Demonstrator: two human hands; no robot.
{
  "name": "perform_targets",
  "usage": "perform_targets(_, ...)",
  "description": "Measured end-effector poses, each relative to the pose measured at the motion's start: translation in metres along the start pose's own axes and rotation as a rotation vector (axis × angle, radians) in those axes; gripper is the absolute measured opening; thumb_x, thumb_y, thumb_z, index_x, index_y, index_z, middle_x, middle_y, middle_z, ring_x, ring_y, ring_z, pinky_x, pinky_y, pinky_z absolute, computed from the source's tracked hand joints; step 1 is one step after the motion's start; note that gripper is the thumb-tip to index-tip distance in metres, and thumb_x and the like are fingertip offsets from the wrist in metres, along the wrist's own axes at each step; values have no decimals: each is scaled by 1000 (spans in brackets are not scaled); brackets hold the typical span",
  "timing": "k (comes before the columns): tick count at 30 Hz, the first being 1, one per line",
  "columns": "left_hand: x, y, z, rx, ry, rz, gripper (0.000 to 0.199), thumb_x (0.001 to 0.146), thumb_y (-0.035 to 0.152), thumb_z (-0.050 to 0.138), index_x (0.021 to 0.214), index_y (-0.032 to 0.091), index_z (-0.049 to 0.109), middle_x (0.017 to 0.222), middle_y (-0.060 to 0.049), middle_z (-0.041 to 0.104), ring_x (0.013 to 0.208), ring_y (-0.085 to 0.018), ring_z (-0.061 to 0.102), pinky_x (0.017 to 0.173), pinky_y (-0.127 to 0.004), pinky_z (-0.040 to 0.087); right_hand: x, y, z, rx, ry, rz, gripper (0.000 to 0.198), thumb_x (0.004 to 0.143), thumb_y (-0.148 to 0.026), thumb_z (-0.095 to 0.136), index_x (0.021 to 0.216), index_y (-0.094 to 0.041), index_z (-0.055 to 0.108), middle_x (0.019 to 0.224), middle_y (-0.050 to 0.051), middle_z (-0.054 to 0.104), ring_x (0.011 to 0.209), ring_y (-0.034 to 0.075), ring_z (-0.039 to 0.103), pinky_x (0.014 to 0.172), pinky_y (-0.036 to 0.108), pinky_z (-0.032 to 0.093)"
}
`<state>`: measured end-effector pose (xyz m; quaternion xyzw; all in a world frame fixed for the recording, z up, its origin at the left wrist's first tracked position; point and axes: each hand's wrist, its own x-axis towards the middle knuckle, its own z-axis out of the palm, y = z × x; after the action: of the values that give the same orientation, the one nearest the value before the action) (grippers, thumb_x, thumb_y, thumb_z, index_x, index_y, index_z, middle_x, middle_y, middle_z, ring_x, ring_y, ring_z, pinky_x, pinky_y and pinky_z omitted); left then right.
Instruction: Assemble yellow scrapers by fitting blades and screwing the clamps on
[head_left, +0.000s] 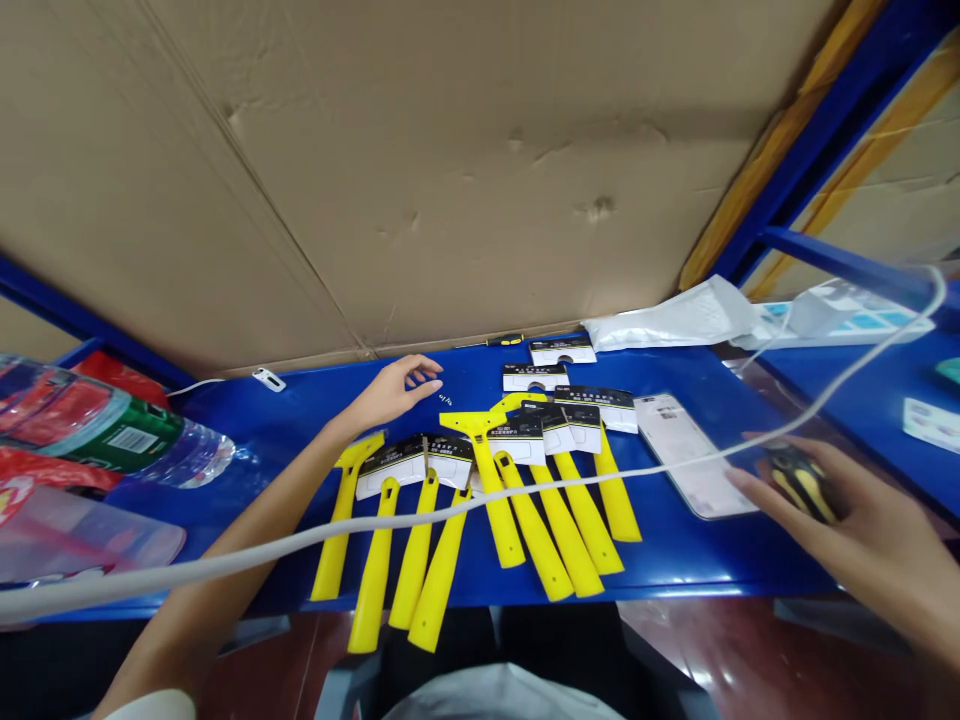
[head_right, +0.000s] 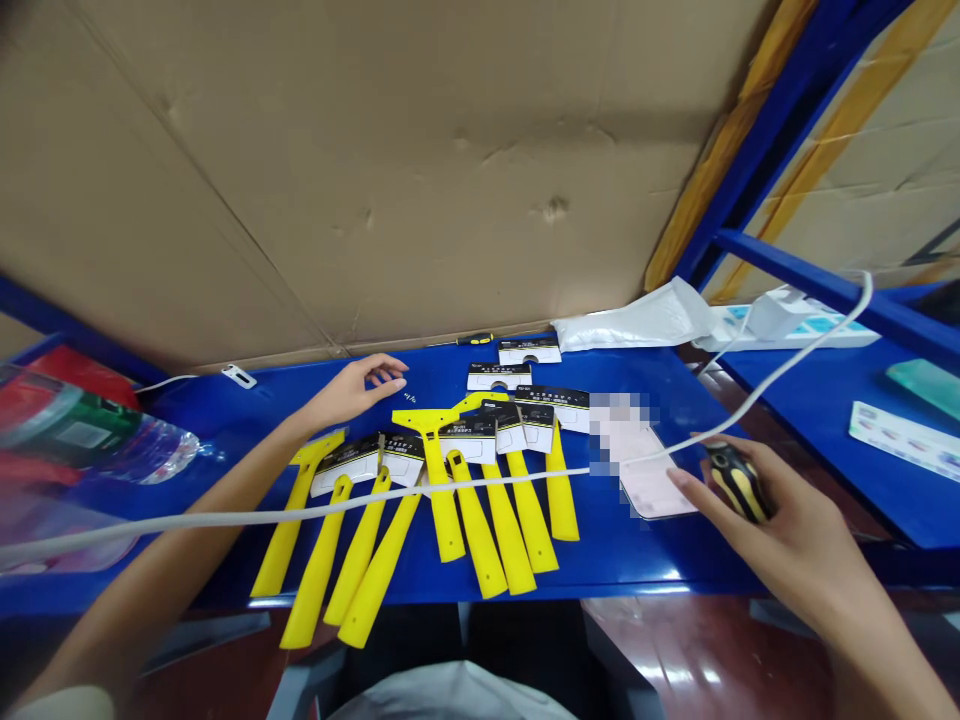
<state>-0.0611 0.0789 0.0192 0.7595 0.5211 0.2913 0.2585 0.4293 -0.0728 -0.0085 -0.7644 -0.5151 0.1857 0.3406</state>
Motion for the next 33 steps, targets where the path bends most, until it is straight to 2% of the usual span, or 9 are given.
perform_targets(3, 5, -1, -5, 9, -41, 32, 32, 93, 45, 77, 114, 20, 79, 116, -11, 81, 98, -24, 71, 90, -38, 53, -10, -12, 8, 6, -39, -32, 66, 64, -81, 76, 105, -30, 77, 95, 6, 83, 91, 40, 78, 78, 48, 61)
perform_targets(6, 15, 14, 6, -3, -156, 110, 28, 97, 42, 73, 115, 21, 79, 116, -10, 81, 96, -24, 72, 89, -38, 54, -17, -24, 19, -9, -103, -73, 66, 65, -82, 75, 104, -28, 77, 89, 6, 83, 85, 38, 78, 70, 43, 60)
perform_targets(11, 47, 45, 52, 79, -426, 231, 26, 101, 42, 71, 111, 19, 78, 103, -10, 79, 90, -24, 70, 82, -36, 49, -19, -42, 28, 42, -174, -254, 65, 84, -73, 72, 133, -30, 71, 127, 7, 83, 113, 36, 78, 88, 41, 60)
perform_targets(14, 64, 50, 75, 177, -444, 259, 33, 94, 44, 79, 116, 19, 76, 112, -13, 76, 100, -28, 69, 86, -37, 48, -20, -42, 21, 18, -113, -195, 72, 83, -71, 71, 139, -26, 71, 124, 10, 83, 111, 38, 78, 87, 43, 60)
perform_targets(17, 73, 48, 86, 182, -451, 263, 33, 91, 41, 81, 115, 19, 75, 117, -14, 73, 105, -30, 67, 91, -39, 47, -20, -30, 8, -39, -28, -80, 82, 78, -72, 69, 144, -24, 72, 114, 11, 85, 106, 40, 79, 87, 47, 60)
perform_targets(21, 79, 44, 86, 149, -500, 202, 26, 88, 37, 81, 106, 19, 74, 112, -12, 74, 101, -28, 67, 89, -38, 49, -21, -4, -4, -85, 15, -11, 81, 77, -72, 70, 144, -26, 75, 118, 10, 85, 115, 41, 78, 94, 49, 59)
perform_targets(25, 80, 41, 80, 170, -529, 157, 21, 87, 35, 80, 98, 19, 73, 104, -11, 76, 94, -27, 69, 82, -36, 48, -16, 16, -6, -78, -27, 39, 83, 74, -74, 73, 140, -24, 75, 127, 12, 83, 122, 41, 76, 102, 52, 58)
perform_targets(28, 76, 40, 77, 171, -534, 123, 23, 89, 34, 78, 105, 19, 71, 103, -10, 78, 91, -25, 71, 79, -35, 49, -11, 20, -6, -90, -58, 23, 85, 72, -75, 74, 141, -26, 75, 128, 11, 83, 122, 40, 76, 101, 50, 59)
perform_targets(33, 66, 41, 74, 177, -493, 116, 26, 91, 31, 76, 113, 19, 70, 108, -10, 81, 99, -26, 75, 84, -34, 53, -8, 15, -4, -103, -103, -49, 81, 78, -70, 72, 144, -24, 72, 132, 11, 81, 119, 38, 77, 105, 49, 58)
